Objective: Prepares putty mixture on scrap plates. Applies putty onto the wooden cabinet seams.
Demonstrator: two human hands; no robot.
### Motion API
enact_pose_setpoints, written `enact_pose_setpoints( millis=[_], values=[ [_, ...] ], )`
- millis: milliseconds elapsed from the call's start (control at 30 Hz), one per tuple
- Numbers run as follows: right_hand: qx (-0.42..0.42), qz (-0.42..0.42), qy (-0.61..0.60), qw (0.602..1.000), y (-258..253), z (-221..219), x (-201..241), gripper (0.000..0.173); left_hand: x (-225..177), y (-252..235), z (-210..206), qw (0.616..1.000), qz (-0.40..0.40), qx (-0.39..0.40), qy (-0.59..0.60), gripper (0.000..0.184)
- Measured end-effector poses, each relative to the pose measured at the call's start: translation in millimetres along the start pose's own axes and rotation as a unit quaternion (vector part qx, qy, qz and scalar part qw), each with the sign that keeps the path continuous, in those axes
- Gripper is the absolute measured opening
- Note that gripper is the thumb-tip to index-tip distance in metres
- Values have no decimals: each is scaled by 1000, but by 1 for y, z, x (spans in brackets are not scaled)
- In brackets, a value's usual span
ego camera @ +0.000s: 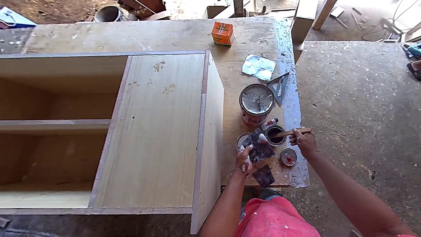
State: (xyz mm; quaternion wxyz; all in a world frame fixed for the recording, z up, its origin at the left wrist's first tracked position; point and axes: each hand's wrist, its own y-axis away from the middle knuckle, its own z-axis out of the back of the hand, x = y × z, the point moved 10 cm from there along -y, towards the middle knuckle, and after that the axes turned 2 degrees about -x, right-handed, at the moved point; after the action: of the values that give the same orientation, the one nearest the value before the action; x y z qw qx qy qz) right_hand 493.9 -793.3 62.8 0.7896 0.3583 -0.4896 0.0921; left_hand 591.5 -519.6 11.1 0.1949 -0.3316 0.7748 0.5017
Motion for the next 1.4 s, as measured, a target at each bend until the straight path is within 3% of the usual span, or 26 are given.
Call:
enact_pose_setpoints(
  millis=[167,300,433,567,967,1400],
  values=[
    [7,90,-35,995,26,44,42,16,-2,-5,-2,1000,-5,2,-5,32],
    [30,191,-26,981,59,67,99,14,-1,-11,-15,1000,-1,14,-13,27],
    [91,295,-3,951,98,68,154,15,3,-16,-33,999,6,32,-18,27],
    [143,353,35,924,123,56,179,14,5,-12,-49,999,25,43,0,23],
    [118,404,189,887,114,35,168,25,6,-8,-56,997,24,68,14,26],
    [131,444,238,854,105,11,137,25,15,-3,-69,997,10,80,-15,27]
  ],
)
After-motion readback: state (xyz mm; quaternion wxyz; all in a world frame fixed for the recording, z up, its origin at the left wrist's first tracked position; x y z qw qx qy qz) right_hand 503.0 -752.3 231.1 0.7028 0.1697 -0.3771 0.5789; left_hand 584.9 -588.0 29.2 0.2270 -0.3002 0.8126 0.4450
